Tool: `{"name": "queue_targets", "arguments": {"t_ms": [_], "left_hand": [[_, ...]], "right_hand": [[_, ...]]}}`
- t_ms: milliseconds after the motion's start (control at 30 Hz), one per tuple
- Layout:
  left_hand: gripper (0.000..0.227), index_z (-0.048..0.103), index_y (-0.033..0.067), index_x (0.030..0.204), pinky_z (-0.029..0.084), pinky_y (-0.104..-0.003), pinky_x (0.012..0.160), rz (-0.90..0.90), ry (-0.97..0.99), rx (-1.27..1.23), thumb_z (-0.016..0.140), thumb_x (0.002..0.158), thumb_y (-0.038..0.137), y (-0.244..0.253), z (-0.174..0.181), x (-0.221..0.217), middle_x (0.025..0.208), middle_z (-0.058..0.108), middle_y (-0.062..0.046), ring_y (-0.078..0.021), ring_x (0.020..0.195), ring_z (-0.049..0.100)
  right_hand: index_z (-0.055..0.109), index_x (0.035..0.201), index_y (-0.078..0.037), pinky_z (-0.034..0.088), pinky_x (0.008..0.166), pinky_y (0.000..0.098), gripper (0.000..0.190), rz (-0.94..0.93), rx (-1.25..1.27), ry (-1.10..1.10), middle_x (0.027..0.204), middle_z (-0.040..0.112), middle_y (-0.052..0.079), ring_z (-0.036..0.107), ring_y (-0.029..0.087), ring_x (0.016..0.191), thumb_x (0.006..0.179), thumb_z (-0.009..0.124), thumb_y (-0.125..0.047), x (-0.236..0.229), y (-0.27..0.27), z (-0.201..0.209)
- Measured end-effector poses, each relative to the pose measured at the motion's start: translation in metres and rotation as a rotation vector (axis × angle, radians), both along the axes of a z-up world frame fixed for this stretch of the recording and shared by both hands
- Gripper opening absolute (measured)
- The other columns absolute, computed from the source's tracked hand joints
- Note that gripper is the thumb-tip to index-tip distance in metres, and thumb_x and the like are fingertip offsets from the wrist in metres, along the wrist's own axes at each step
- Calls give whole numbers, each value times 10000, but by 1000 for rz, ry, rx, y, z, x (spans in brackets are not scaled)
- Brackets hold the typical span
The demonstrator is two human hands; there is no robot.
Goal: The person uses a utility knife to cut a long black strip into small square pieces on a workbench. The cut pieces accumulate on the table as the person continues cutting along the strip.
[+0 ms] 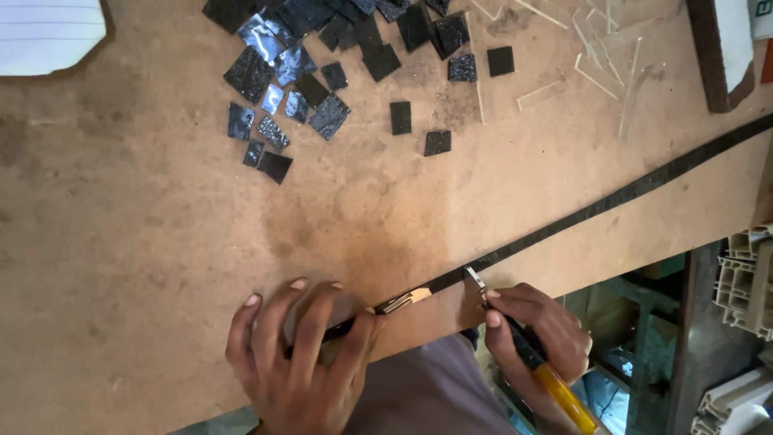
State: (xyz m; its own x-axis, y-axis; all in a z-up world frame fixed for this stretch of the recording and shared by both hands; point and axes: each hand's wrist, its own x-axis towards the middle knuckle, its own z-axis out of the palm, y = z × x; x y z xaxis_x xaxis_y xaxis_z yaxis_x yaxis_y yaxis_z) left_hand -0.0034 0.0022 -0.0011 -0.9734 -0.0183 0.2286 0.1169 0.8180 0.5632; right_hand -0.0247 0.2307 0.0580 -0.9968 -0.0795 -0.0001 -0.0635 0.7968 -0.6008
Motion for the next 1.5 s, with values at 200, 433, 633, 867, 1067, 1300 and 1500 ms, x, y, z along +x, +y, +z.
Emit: {"name": "queue_targets", "arguments": {"t_ms": [200,433,633,867,1067,1300,1500], "left_hand": [[110,735,278,950,397,-560,1051,-26,6,-4,802,910,355,-2,-1,0,1139,702,4,-306,1151,622],[98,722,286,924,406,-559,1057,-4,4,-11,809,910,328,1,-2,1,1123,701,7,-307,1152,623],[113,724,280,934,411,-552,1049,1,41,7,814,892,333,0,0,-1,1149,691,4,-313,1152,621],[117,739,269,964,407,-562,1047,-24,27,22,806,883,321,-4,2,0,1181,673,-7,-316,1174,612],[110,735,266,965,406,-562,1046,-27,19,14,802,887,308,-4,1,1,1180,672,-9,-317,1180,610],[87,732,263,951,411,-560,1037,-37,23,9,794,901,297,-5,2,-1,1163,671,-11,-315,1176,611],[89,731,257,955,414,-569,1042,-24,62,27,791,903,299,-5,3,-3,1180,668,-30,-328,1167,608]], "right_hand": [[667,956,14,594,732,298,148,16,42,36,936,749,158,773,243,831,833,740,51,0,-1,-3],[666,932,36,589,659,289,138,158,81,54,872,741,167,755,231,747,824,747,60,-4,5,-4],[660,926,18,609,723,297,87,-75,-36,77,914,740,167,770,224,793,873,728,15,8,3,11],[660,925,29,606,703,305,123,59,-15,92,930,753,182,780,260,830,837,744,40,6,-6,-5],[656,937,38,608,714,319,147,124,-1,104,924,744,169,765,264,815,825,747,67,-2,-14,-2],[662,937,52,609,714,331,167,207,12,81,903,732,178,758,291,804,798,754,64,-11,-13,0],[671,935,43,634,806,333,81,73,-106,41,950,752,180,796,293,911,859,691,59,-2,-6,15]]}}
